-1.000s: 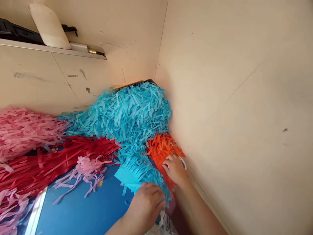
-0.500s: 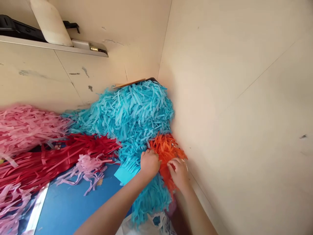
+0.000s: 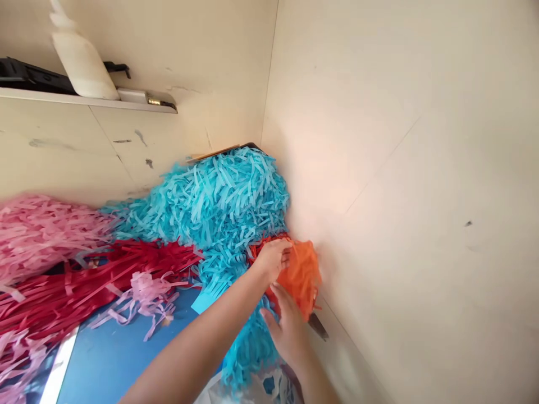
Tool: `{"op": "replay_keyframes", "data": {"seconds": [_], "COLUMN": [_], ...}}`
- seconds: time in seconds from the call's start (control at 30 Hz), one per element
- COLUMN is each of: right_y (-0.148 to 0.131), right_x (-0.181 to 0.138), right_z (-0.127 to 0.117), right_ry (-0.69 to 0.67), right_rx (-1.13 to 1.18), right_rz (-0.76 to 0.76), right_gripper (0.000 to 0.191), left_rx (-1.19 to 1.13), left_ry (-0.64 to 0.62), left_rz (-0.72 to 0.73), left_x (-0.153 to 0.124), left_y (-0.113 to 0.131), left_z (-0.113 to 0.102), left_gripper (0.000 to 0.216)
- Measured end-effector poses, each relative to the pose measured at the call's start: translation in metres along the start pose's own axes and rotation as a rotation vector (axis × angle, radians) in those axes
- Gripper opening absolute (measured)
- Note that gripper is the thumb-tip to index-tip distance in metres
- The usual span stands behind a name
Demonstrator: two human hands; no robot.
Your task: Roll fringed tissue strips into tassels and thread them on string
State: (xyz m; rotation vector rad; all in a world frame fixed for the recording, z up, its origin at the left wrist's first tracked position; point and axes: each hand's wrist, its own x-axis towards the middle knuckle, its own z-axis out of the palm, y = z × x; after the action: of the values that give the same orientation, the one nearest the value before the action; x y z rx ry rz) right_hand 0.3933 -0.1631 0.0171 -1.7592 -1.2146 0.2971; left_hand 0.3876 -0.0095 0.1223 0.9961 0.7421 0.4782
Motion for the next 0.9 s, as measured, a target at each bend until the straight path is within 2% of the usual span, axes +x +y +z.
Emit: {"op": "replay_keyframes", "data": {"seconds": [0.07,0.17,0.27,0.33,0.43,0.53,0.6,0.7,0.73,0.77,0.8,0.9], "right_y": [-0.001,-0.011,-0.027,-0.03,-0.016,0.001,-0.001,-0.032,-0.047,-0.063,-0.079,-0.124], "right_x": [-0.003,-0.01,-0.007,0.005,0.035,0.063,0.066,0.038,0.021,0.003,-0.016,-0.066], "right_z": [-0.006,-0.012,0.002,0.021,0.045,0.037,0.021,0.017,0.025,0.037,0.054,0.113], "right_ry": [0.022,0.063,-0.076,-0.185,-0.152,-0.104,-0.068,0.101,0.123,0.055,-0.086,-0.723], "right_rx": [0.003,0.043,0.097,0.051,-0.217,-0.405,-0.393,-0.146,-0.015,0.118,0.236,0.513], "right_rz": [-0.003,-0.018,-0.056,-0.108,-0.125,-0.072,-0.091,-0.179,-0.185,-0.17,-0.157,-0.005], "right_gripper": [0.052,0.045,0.035,0.041,0.057,0.057,0.052,0.036,0.03,0.027,0.029,0.041], "left_rx": [-0.251,-0.532,-0.709,-0.778,-0.831,-0.852,-0.854,-0.82,-0.808,-0.794,-0.782,-0.713], "left_ry": [-0.003,0.054,0.109,0.118,0.099,0.076,0.086,0.136,0.118,0.102,0.118,0.222], "left_rz": [0.007,-0.003,0.001,0.012,0.051,0.117,0.212,0.567,0.59,0.589,0.578,0.511], "left_x": [-0.023,-0.058,-0.076,-0.074,-0.074,-0.103,-0.139,-0.196,-0.213,-0.228,-0.241,-0.269], "left_y": [0.016,0.027,0.029,0.033,0.052,0.072,0.07,0.033,0.012,-0.011,-0.034,-0.094], "left_z": [-0.015,-0.05,-0.074,-0.079,-0.085,-0.11,-0.144,-0.211,-0.231,-0.247,-0.26,-0.276], "left_gripper": [0.014,0.019,0.022,0.027,0.033,0.033,0.028,0.014,0.011,0.012,0.014,0.02]}}
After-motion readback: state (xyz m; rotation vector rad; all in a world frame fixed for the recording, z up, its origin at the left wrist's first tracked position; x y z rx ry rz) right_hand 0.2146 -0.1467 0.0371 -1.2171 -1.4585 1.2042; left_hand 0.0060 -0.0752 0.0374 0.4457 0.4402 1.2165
